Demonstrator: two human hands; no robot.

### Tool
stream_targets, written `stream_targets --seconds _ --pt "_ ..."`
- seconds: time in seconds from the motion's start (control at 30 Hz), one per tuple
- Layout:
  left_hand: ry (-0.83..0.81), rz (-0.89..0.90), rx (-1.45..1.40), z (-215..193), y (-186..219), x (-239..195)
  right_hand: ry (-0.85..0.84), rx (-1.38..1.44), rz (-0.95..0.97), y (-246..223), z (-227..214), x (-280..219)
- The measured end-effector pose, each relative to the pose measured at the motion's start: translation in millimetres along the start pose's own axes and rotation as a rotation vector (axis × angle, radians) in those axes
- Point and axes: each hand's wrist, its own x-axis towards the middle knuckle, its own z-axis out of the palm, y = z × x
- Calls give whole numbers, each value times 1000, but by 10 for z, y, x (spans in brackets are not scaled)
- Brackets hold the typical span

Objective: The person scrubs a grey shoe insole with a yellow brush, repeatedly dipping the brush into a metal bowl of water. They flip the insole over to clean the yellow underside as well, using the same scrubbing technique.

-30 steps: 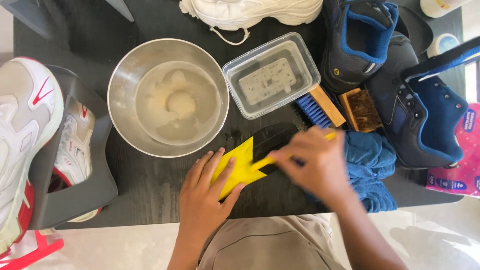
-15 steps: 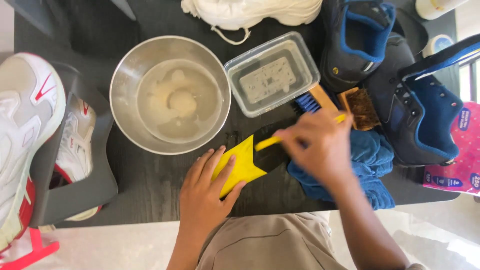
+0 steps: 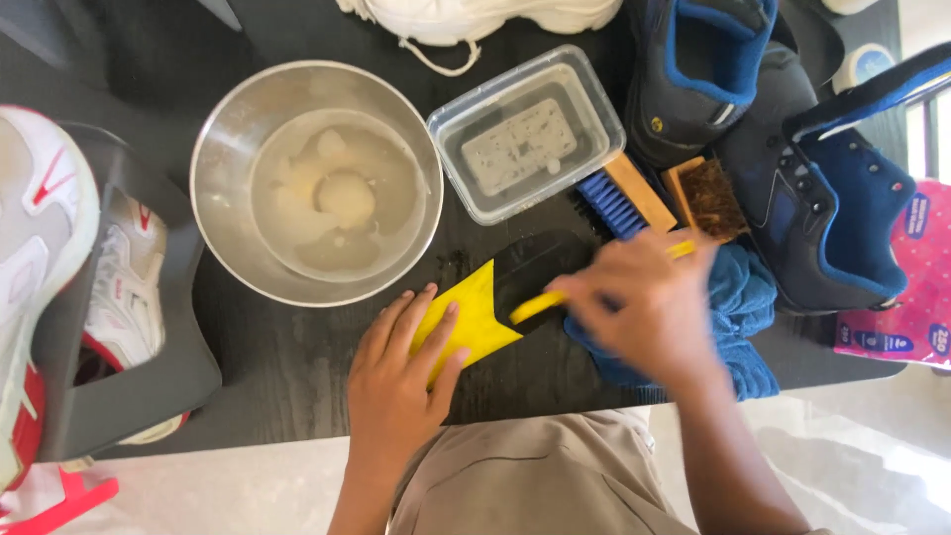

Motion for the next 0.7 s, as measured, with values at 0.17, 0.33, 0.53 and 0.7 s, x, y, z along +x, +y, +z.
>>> stream_targets --seconds 0.17,0.33,0.53,0.7 --pt "4 -2 24 20 6 10 -30 85 26 -98 29 -129" --pt "0 -20 14 44 -2 -6 25 118 3 -22 3 -206" --pt "-28 -32 15 38 25 -50 57 80 5 -197 97 -232" --pt "-65 -12 17 21 5 -35 9 3 179 42 53 -147"
